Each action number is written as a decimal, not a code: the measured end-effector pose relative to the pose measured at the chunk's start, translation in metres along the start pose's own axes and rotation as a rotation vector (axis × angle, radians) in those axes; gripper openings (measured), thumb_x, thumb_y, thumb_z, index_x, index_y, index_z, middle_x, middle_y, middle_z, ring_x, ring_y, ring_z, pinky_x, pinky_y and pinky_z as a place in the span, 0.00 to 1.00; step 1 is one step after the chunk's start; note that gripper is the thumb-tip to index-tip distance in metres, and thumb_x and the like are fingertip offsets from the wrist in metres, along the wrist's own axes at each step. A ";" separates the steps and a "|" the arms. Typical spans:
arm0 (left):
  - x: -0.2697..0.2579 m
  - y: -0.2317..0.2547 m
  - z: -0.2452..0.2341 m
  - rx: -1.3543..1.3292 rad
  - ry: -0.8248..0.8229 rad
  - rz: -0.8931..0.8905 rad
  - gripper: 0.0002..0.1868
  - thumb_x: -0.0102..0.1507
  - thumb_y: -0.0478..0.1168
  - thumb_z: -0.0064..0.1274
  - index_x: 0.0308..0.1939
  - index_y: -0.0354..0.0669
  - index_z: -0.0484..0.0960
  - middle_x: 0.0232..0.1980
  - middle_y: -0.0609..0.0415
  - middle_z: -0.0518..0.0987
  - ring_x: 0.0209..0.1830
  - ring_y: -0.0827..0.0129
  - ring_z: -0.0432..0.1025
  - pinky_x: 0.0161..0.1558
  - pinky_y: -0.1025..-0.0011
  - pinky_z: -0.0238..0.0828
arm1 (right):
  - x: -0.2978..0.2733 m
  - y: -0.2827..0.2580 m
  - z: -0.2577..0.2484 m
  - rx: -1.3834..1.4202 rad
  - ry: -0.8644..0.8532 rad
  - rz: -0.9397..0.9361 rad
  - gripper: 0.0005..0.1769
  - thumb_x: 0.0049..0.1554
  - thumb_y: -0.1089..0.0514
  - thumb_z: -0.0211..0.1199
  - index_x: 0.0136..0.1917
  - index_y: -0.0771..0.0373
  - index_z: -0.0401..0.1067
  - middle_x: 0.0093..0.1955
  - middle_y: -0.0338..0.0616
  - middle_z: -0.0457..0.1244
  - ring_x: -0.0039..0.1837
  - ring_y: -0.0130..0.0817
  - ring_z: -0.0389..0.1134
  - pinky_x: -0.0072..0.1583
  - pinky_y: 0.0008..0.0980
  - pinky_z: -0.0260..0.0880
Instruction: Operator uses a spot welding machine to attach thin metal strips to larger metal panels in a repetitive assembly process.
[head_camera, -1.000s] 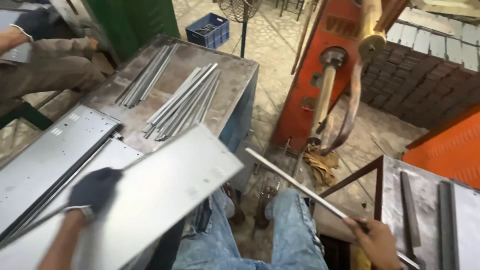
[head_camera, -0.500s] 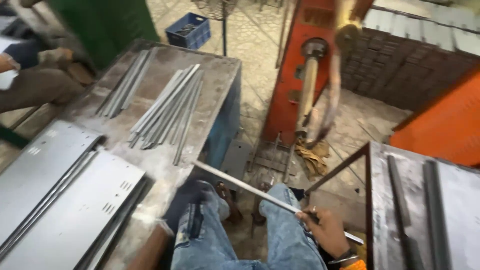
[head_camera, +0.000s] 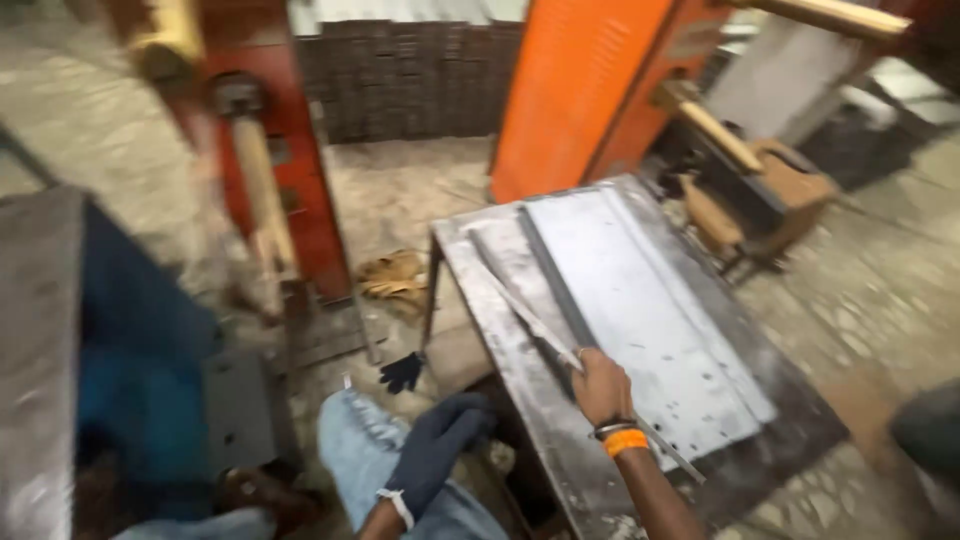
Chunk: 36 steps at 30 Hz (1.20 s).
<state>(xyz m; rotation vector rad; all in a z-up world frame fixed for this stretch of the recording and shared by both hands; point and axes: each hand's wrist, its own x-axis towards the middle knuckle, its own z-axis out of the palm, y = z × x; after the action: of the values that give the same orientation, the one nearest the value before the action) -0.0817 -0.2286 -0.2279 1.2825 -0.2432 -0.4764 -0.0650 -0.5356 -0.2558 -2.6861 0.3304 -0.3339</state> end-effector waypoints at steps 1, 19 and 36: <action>-0.001 -0.001 -0.001 0.023 0.017 -0.094 0.19 0.66 0.43 0.53 0.57 0.38 0.83 0.46 0.55 0.85 0.41 0.74 0.77 0.44 0.73 0.76 | -0.002 0.012 -0.007 -0.055 0.057 0.085 0.14 0.56 0.52 0.64 0.52 0.60 0.78 0.48 0.49 0.69 0.48 0.55 0.70 0.51 0.50 0.69; 0.028 -0.080 0.025 -0.167 -0.069 -0.337 0.25 0.64 0.46 0.57 0.60 0.35 0.80 0.46 0.47 0.86 0.38 0.69 0.78 0.42 0.68 0.76 | 0.014 0.055 -0.051 -0.003 -0.099 0.314 0.14 0.41 0.58 0.76 0.42 0.61 0.80 0.39 0.51 0.72 0.43 0.45 0.74 0.49 0.40 0.74; 0.009 0.031 0.032 -0.206 0.144 -0.065 0.27 0.54 0.33 0.59 0.58 0.29 0.80 0.47 0.45 0.87 0.42 0.63 0.81 0.46 0.66 0.80 | -0.020 -0.047 -0.117 0.063 0.162 0.299 0.18 0.60 0.48 0.66 0.52 0.66 0.80 0.37 0.50 0.70 0.39 0.43 0.72 0.44 0.39 0.69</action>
<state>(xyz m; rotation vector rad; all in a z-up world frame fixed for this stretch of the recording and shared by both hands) -0.0809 -0.2538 -0.1898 1.1194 -0.0304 -0.4505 -0.1086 -0.5318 -0.1354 -2.5051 0.7474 -0.4611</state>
